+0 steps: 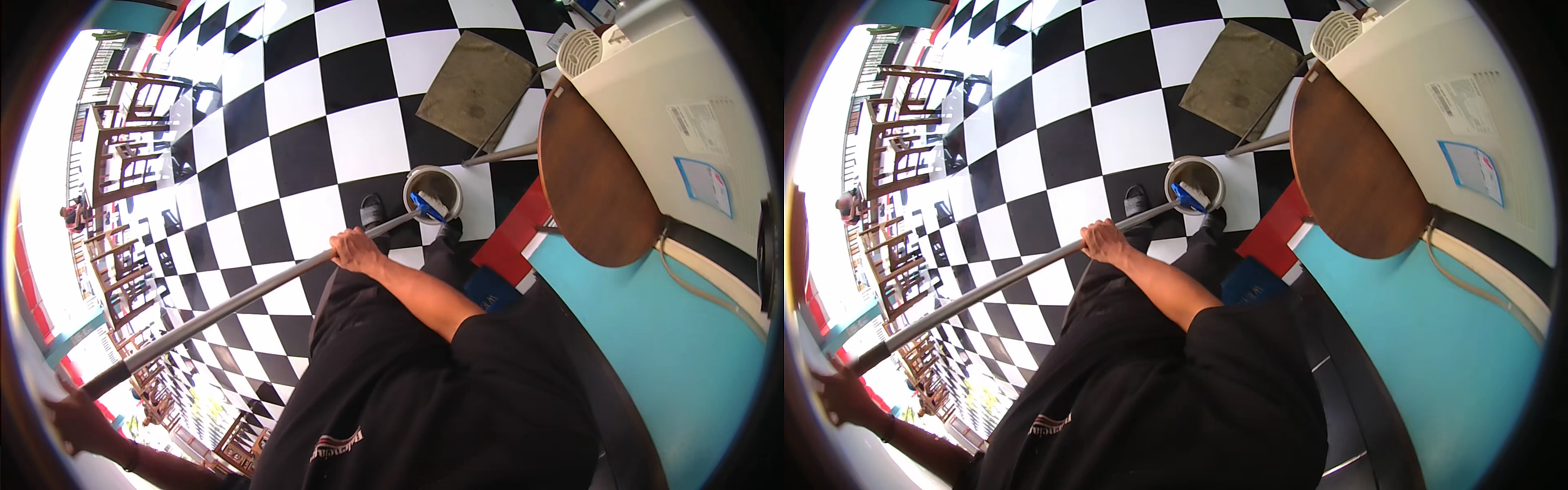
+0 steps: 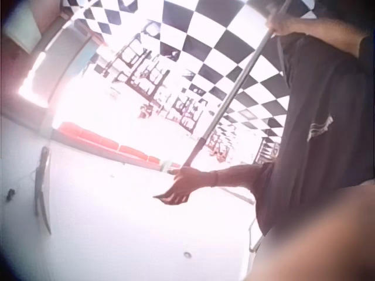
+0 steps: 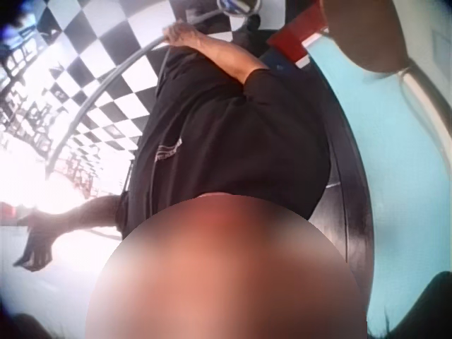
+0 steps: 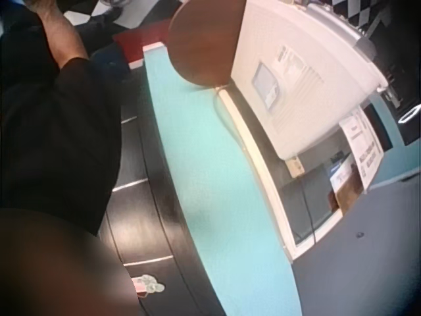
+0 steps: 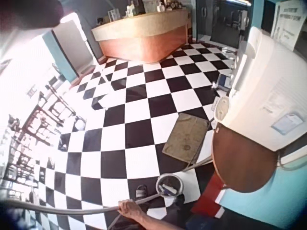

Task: The person mops the checkered floor, wrings the mop head in a bucket by hand, and then continues mopping the floor around wooden chairs and a glass case.

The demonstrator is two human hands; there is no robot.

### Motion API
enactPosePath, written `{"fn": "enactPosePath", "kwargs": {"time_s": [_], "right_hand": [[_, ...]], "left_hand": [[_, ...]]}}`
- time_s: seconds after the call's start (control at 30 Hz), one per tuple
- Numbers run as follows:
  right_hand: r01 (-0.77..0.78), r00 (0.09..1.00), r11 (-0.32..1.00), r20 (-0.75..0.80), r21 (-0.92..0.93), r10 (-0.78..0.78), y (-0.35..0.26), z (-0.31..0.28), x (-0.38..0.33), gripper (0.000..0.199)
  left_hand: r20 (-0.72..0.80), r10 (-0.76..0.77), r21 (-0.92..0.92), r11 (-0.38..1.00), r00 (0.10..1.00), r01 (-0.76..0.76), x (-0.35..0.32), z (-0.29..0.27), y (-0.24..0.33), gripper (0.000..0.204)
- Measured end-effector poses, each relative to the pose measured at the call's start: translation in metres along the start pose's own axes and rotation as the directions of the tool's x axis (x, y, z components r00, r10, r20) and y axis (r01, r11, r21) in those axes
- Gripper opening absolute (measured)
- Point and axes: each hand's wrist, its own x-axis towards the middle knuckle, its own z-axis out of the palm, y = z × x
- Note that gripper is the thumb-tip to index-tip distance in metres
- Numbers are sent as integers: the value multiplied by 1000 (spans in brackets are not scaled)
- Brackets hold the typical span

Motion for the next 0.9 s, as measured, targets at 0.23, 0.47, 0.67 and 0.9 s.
{"fn": "enactPosePath", "kwargs": {"time_s": [0.23, 0.47, 0.67, 0.9], "right_hand": [[-263, 964, 955, 59, 137, 258, 57, 32, -33, 38], [-466, 860, 881, 275, 82, 429, 109, 40, -51, 33], [-811, 573, 539, 123, 227, 810, 99, 75, -69, 66], [-432, -303, -279, 154, 857, 941, 139, 72, -109, 51]], "left_hand": [[450, 800, -565, 599, 397, -567, -58, -47, 146, 57], [519, 851, -711, 478, 74, -516, -68, -53, 214, 44], [446, 877, -860, 365, -179, -356, -112, 18, 250, 38], [-63, 667, -605, 566, -743, 559, -296, -7, 495, 38]]}}
